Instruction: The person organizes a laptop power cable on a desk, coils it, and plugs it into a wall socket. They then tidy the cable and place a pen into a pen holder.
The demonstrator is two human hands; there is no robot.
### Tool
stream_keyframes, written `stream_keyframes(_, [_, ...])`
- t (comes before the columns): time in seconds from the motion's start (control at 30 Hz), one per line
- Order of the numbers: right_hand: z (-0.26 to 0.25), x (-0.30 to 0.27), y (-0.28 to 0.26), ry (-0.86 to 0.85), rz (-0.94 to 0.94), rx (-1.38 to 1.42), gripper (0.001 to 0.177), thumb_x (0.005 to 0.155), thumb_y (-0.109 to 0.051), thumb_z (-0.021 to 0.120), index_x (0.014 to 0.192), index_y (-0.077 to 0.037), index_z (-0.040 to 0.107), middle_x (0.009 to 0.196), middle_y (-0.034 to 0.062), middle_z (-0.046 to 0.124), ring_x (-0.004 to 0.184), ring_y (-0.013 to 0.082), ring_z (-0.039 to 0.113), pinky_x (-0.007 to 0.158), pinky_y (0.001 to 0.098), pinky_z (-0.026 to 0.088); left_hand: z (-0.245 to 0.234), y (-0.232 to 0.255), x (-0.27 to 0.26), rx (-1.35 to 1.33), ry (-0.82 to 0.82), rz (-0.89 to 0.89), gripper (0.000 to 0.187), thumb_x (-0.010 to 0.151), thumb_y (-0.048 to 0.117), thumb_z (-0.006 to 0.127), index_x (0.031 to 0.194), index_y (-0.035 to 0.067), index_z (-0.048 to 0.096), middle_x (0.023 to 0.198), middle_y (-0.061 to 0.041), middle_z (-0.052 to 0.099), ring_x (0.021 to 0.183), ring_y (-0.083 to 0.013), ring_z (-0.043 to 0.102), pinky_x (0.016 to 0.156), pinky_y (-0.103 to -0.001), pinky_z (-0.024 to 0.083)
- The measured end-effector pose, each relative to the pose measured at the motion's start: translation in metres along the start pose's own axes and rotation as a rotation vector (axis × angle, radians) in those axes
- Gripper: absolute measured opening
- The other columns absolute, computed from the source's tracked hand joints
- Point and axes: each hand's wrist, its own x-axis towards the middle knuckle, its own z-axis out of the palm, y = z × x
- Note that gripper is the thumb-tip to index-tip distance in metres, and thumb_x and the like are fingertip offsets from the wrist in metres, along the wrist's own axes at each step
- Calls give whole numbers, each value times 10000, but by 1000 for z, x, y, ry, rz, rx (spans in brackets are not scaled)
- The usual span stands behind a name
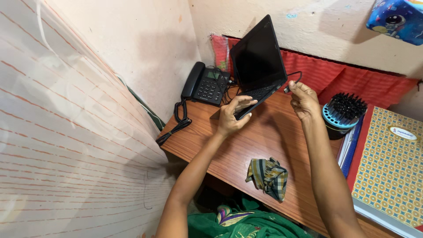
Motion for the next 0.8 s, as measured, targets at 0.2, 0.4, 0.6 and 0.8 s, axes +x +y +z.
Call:
stream_keyframes(0.2, [2,-9,-9,-2,16,-61,240,923,-319,811,837,-130,690,621,-92,524,441,6,306,397,179,203,-1,1,0,-13,-5,-12,480,798,-41,719,1258,35,608,1224,-153,749,1171,-248,734,1087,-369,579])
stream_keyframes(0.4, [-1,-22,-30,-22,-85,6,177,927,-251,786,839,-154,668,559,-123,460,409,5,297,385,194,225,-1,-1,0,-45,0,-33,482,800,-45,713,1264,29,605,1229,-154,747,1178,-250,732,1085,-367,579])
stream_keyframes(0.6, [-27,-21,-66,-5,-219,71,154,1022,-213,768,930,-140,670,640,-110,503,476,-8,302,435,181,209,-4,-1,0,-30,5,-28,477,797,-46,720,1256,32,614,1220,-154,753,1165,-245,738,1079,-359,584])
stream_keyframes(0.8, [-17,-16,-54,14,-261,197,115,998,-185,762,929,-147,678,648,-91,547,454,-4,330,403,180,217,-8,-3,-2,-47,11,-33,465,802,-31,727,1249,40,620,1207,-145,759,1158,-247,744,1068,-362,590])
